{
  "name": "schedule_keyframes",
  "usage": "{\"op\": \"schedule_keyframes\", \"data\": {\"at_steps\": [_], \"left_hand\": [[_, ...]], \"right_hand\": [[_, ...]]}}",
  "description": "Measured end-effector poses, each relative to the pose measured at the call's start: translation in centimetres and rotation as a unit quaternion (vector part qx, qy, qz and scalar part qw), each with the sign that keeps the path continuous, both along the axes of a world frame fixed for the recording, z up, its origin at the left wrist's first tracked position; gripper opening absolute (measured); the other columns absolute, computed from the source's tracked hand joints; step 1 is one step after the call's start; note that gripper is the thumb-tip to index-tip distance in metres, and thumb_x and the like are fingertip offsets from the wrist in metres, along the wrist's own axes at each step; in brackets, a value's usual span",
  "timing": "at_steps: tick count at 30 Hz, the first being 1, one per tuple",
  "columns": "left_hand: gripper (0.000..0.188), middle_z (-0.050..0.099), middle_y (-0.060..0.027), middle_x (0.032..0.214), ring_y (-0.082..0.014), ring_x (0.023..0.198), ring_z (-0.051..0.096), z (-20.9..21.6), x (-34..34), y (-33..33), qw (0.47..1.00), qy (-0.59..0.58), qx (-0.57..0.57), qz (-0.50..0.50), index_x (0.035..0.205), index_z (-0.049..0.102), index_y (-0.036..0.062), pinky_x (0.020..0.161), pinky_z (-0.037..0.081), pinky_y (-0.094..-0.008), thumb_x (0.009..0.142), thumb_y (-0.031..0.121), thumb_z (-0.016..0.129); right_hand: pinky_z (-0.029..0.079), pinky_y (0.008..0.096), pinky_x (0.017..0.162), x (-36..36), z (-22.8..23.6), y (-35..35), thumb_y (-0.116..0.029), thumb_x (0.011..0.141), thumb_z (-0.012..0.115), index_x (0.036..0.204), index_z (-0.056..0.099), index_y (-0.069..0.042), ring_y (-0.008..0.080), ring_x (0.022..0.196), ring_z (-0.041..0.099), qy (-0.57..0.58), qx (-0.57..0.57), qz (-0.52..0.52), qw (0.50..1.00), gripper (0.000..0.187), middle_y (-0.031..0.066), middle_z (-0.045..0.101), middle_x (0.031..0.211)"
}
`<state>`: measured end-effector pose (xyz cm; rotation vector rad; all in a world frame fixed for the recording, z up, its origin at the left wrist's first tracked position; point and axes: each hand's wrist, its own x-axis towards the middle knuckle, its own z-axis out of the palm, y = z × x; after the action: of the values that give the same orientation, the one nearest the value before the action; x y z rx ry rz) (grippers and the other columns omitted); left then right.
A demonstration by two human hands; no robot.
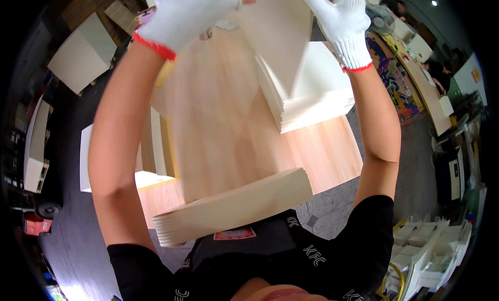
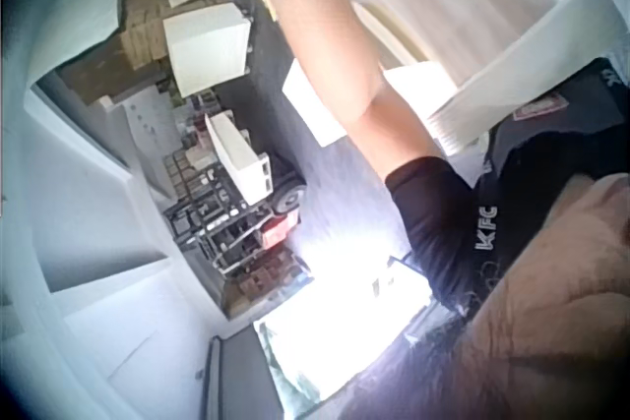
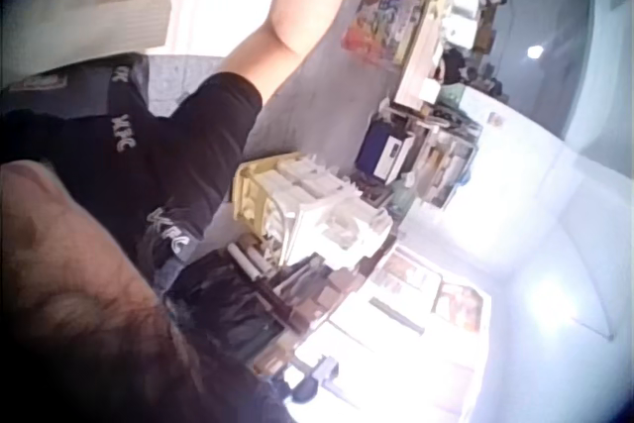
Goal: The person stacks white notebooks on a table, wraps the stack in yellow paper, and secures the bundle with green tape. The person uses scissors to cut the tape and ties a knot to finish the package.
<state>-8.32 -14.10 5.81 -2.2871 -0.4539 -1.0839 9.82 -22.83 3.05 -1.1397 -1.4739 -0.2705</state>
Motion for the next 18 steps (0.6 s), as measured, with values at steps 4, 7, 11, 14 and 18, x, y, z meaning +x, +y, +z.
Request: {"op": "schedule_keyframes", "data": {"at_steps": [4,7,11,14,18], "left_hand": [[0.034,0.068,-0.0081,0.091,-0.0128,0.085,0.060,2.7,-3.3,-0.1,0.843,0.015,-0.499,-0.200,0.110,0.065,0.0003,0.080,0.047,-0.0260,0.078,0.009,0.070],[0.032,0.069,-0.0076,0.094,-0.0129,0.084,0.061,0.6,-5.5,-0.4,0.836,0.000,-0.513,-0.193,0.109,0.066,-0.0001,0.079,0.048,-0.0267,0.078,0.009,0.070],[0.030,0.070,-0.0076,0.088,-0.0147,0.081,0.064,-2.4,-10.0,-1.6,0.757,-0.109,-0.621,-0.173,0.105,0.068,-0.0001,0.078,0.050,-0.0277,0.080,0.014,0.073],[0.040,0.068,-0.0065,0.101,-0.0136,0.093,0.063,-5.4,-17.0,-0.3,0.774,-0.127,-0.617,-0.062,0.116,0.063,0.0046,0.085,0.050,-0.0286,0.080,0.020,0.073],[0.032,0.067,-0.0030,0.095,-0.0096,0.085,0.061,-12.2,-21.2,-4.6,0.756,-0.203,-0.621,-0.027,0.107,0.064,0.0036,0.080,0.049,-0.0248,0.077,0.011,0.074]], "right_hand": [[0.046,0.0270,0.080,-3.1,1.3,-1.1,-0.011,0.085,0.065,0.106,0.062,-0.003,0.0098,0.087,0.057,-0.016,-0.040,0.124,0.991,0.022,0.0035,0.064,0.091],[0.047,0.0233,0.072,-4.4,-1.9,1.3,-0.019,0.086,0.067,0.104,0.062,-0.002,0.0070,0.080,0.057,0.079,-0.056,0.133,0.986,0.025,0.0014,0.064,0.087],[0.049,0.0257,0.078,-2.2,-8.9,0.3,-0.028,0.078,0.075,0.104,0.067,-0.001,0.0097,0.085,0.062,0.005,-0.310,0.163,0.937,0.038,0.0047,0.069,0.092],[0.050,0.0266,0.077,0.1,-13.6,-1.6,-0.026,0.079,0.074,0.102,0.067,0.000,0.0111,0.084,0.063,-0.004,-0.493,0.224,0.841,0.035,0.0056,0.070,0.089],[0.048,0.0297,0.064,0.1,-12.9,-4.2,-0.018,0.080,0.070,0.088,0.066,0.000,0.0197,0.064,0.058,-0.148,-0.540,0.148,0.815,0.020,0.0117,0.062,0.072]]}}
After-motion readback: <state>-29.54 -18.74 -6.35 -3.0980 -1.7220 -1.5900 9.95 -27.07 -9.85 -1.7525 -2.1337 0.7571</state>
